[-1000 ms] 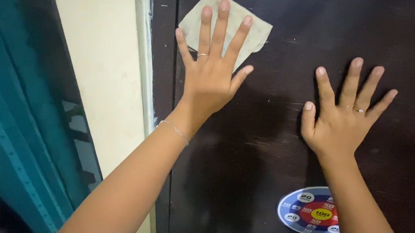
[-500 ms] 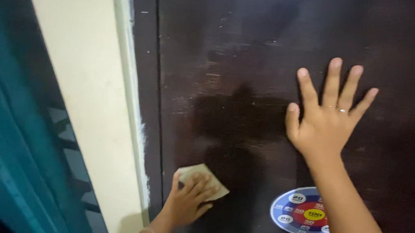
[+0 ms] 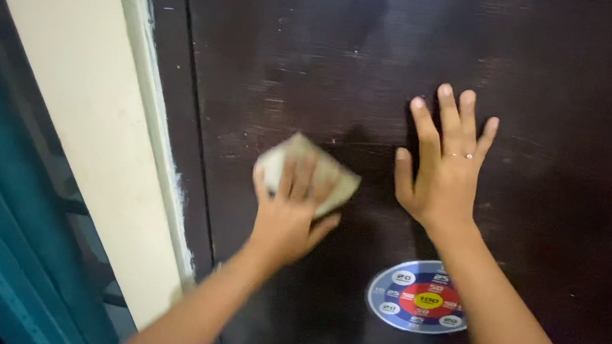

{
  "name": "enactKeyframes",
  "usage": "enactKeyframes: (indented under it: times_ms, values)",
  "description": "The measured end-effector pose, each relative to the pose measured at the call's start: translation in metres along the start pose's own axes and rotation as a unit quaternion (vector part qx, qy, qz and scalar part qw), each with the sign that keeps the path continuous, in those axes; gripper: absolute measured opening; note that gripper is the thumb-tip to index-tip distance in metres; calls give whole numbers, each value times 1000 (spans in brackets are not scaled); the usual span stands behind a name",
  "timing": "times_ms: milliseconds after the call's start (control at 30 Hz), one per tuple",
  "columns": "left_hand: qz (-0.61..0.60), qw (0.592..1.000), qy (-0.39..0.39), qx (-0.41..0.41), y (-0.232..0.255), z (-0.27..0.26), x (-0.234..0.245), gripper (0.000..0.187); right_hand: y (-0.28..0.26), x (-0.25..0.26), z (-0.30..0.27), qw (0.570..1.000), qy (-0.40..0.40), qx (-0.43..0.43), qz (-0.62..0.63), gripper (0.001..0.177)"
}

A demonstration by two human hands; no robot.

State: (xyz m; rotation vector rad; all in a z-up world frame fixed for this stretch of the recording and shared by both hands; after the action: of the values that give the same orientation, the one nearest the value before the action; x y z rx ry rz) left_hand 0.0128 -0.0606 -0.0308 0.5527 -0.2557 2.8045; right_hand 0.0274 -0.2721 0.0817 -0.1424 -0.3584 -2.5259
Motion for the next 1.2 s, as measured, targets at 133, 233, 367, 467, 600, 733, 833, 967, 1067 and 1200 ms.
enactKeyframes:
  times_ms: [133,233,367,467,600,733,833,967,1067,1200]
  values:
    - [47,998,28,-4,3,126,49,85,40,31,-17,993,-4,2,118,46]
    - [44,992,110,-43,1,191,74,84,77,53,-22,998,10,63,0,45]
    - [52,998,41,17,23,213,91,77,138,76,-51,995,17,55,-79,41]
    - [46,997,49,31,26,213,76,80,175,84,-63,995,45,20,-84,40]
    - [16,996,85,-7,48,182,52,91,171,88,-60,994,45,23,-95,41]
    - [16,990,57,-127,93,118,5,75,175,85,-65,995,75,16,-64,38]
    - [-34,975,-99,-197,133,62,-32,81,174,86,-71,995,76,26,-61,35]
    - [-88,940,-153,-291,175,19,-48,82,172,92,-65,997,65,21,-37,35]
    - [-116,933,-145,-309,189,12,-57,80,174,98,-65,998,65,18,19,37]
    - [-70,937,-106,-325,190,27,-74,71,190,102,-78,988,51,-2,147,41]
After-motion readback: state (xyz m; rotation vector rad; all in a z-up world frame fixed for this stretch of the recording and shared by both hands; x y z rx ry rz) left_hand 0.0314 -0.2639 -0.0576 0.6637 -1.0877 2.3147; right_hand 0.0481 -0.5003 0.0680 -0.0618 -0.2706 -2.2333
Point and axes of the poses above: each hand's wrist, its own z-axis towards the middle knuckle, its own x-axis out of the back of the hand, y = z × x, the point moved 4 cm from there along z, towards the middle knuckle, and after that the axes turned 7 degrees about y, right-handed, at the moved point
